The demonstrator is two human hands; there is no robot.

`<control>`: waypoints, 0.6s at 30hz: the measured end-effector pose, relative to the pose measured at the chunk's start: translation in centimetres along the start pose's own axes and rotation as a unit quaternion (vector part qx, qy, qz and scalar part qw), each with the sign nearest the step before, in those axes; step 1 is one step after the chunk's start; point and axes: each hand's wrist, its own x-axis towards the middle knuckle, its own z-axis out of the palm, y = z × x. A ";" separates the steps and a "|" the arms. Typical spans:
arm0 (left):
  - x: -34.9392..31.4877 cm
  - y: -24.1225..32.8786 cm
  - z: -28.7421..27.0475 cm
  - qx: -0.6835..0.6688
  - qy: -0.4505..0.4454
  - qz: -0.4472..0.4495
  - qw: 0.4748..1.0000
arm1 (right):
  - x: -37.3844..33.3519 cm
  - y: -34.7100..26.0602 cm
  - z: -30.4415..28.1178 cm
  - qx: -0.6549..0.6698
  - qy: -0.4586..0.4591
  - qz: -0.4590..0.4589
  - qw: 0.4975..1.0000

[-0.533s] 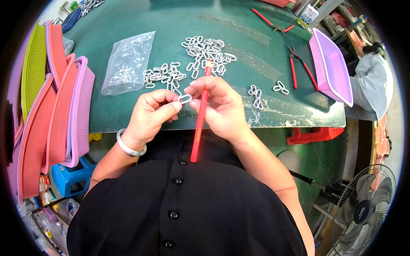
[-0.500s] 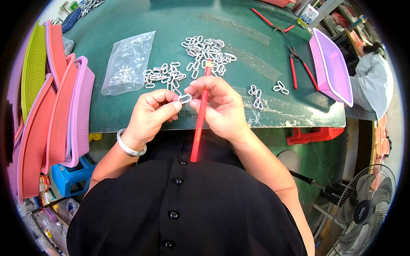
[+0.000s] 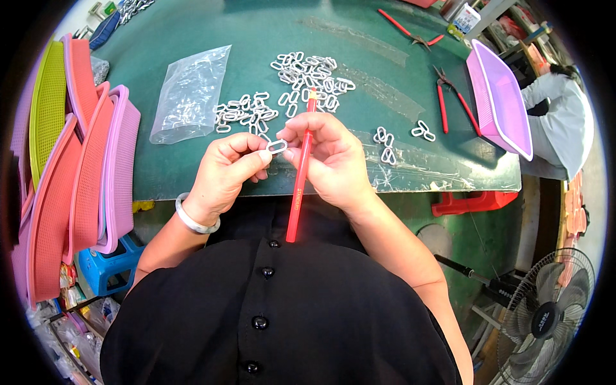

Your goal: The person repeatedly picks up small silver metal rings from a pile on a green workbench and uses a red pencil-like tool to apply a substance to the inner surface of each ring. After treating each ring, the person places it back onto the work surface. The process is repetitive and performed one item at a time.

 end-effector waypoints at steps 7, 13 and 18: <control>0.1 -0.1 0.1 -0.021 0.004 -0.016 1.000 | 0.1 0.0 0.0 -0.001 0.009 0.002 1.000; 0.1 -0.2 0.1 -0.020 0.003 -0.017 1.000 | 0.0 0.1 -0.1 -0.001 0.010 0.007 1.000; 0.2 -0.4 0.2 -0.020 0.006 -0.018 1.000 | -0.1 0.3 -0.2 -0.009 0.004 0.002 1.000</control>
